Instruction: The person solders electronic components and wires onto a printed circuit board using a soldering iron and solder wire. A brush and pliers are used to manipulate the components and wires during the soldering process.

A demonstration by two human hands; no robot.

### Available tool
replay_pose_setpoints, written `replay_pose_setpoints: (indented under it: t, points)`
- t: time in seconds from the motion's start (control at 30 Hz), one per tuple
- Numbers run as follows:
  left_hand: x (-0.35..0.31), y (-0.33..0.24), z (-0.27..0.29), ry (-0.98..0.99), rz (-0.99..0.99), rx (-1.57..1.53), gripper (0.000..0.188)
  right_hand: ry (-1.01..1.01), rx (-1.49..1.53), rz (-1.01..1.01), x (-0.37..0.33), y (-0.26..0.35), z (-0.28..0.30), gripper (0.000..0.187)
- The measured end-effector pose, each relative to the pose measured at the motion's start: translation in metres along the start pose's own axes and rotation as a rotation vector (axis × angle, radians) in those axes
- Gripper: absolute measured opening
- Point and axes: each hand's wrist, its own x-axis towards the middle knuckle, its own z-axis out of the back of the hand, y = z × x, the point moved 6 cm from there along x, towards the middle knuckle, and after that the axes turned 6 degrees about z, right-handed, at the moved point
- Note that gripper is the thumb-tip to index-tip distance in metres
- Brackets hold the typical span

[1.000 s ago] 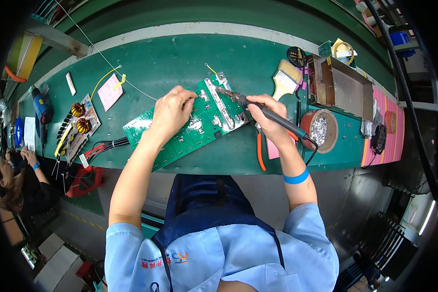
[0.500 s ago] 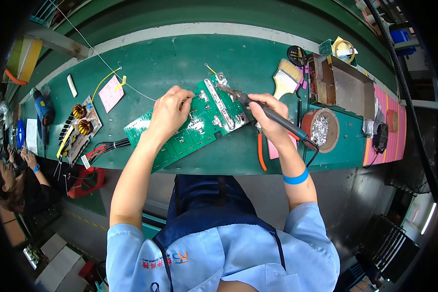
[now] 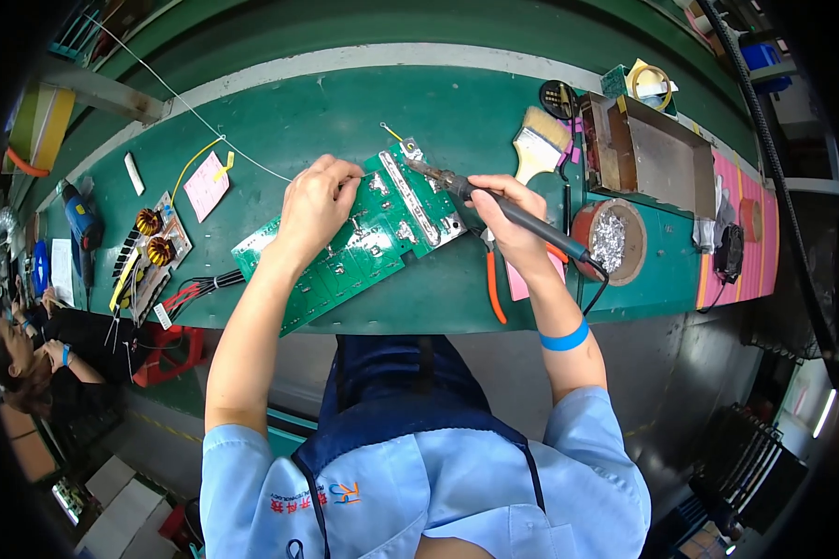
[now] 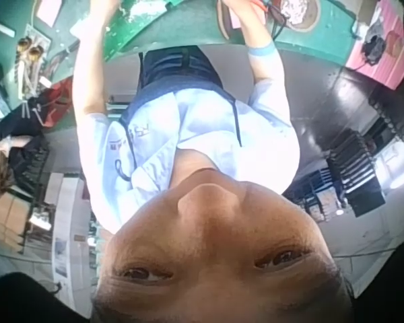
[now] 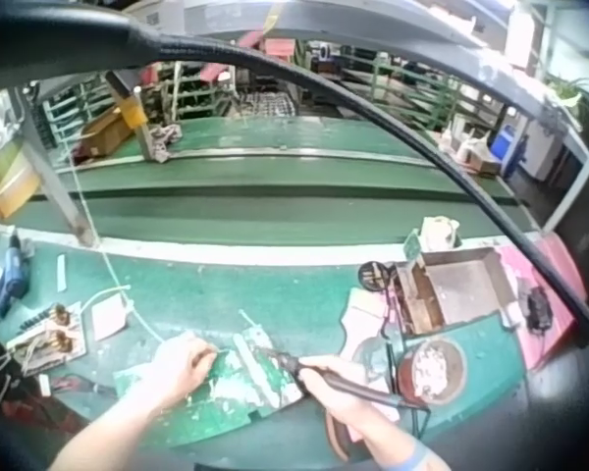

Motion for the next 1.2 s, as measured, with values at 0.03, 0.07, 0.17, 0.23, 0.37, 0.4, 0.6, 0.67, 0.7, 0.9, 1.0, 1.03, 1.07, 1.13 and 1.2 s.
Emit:
replay_pose_setpoints:
  t: [0.03, 0.07, 0.17, 0.23, 0.37, 0.4, 0.6, 0.67, 0.7, 0.9, 1.0, 1.03, 1.07, 1.13, 1.2]
  points:
    - [0.000, -0.001, -0.001, -0.005, -0.009, -0.018, 0.010, 0.006, 0.015, 0.002, 0.001, -0.001, -0.002, 0.015]
    - [-0.001, -0.001, -0.001, -0.003, -0.010, -0.016, 0.010, 0.012, 0.029, 0.004, 0.001, -0.003, -0.003, 0.015]
    - [-0.002, -0.002, -0.001, -0.009, -0.009, -0.019, 0.010, 0.049, 0.000, -0.040, 0.002, -0.006, -0.006, 0.015]
    - [-0.003, -0.002, 0.000, -0.005, -0.001, -0.003, 0.010, 0.057, -0.010, -0.021, 0.002, -0.005, -0.006, 0.014]
    - [-0.004, -0.001, 0.002, -0.019, -0.004, 0.002, 0.009, 0.058, -0.016, -0.012, 0.000, 0.000, -0.001, 0.015]
    - [-0.004, 0.000, 0.003, -0.020, -0.001, 0.003, 0.009, 0.060, -0.016, -0.011, 0.000, 0.002, 0.002, 0.015]
    - [-0.004, 0.001, 0.003, -0.006, 0.026, -0.034, 0.009, -0.017, -0.020, 0.007, -0.010, 0.009, 0.023, 0.016]
    - [-0.004, 0.001, 0.004, -0.004, 0.034, -0.043, 0.009, -0.039, 0.003, 0.031, -0.019, 0.010, 0.029, 0.015]
    - [-0.003, 0.002, 0.007, -0.019, 0.055, -0.062, 0.008, -0.090, 0.033, -0.002, -0.025, 0.008, 0.035, 0.016]
    - [0.015, 0.015, 0.017, -0.059, -0.032, -0.022, 0.009, -0.412, -0.099, 0.061, -0.066, 0.021, 0.100, 0.015]
    - [0.035, 0.026, 0.024, -0.096, -0.123, 0.053, 0.011, -0.634, -0.251, 0.104, -0.086, 0.028, 0.143, 0.013]
    - [0.044, 0.032, 0.025, -0.118, -0.147, 0.066, 0.012, -0.688, -0.213, 0.115, -0.090, 0.027, 0.157, 0.013]
    - [0.051, 0.038, 0.028, -0.145, -0.165, 0.083, 0.012, -0.737, -0.170, 0.126, -0.094, 0.026, 0.169, 0.013]
    - [0.063, 0.055, 0.028, -0.137, -0.115, 0.096, 0.014, -0.773, -0.043, 0.110, -0.099, 0.017, 0.197, 0.017]
    - [0.062, 0.066, 0.026, -0.126, -0.067, 0.112, 0.017, -0.799, 0.090, 0.051, -0.092, 0.015, 0.212, 0.029]
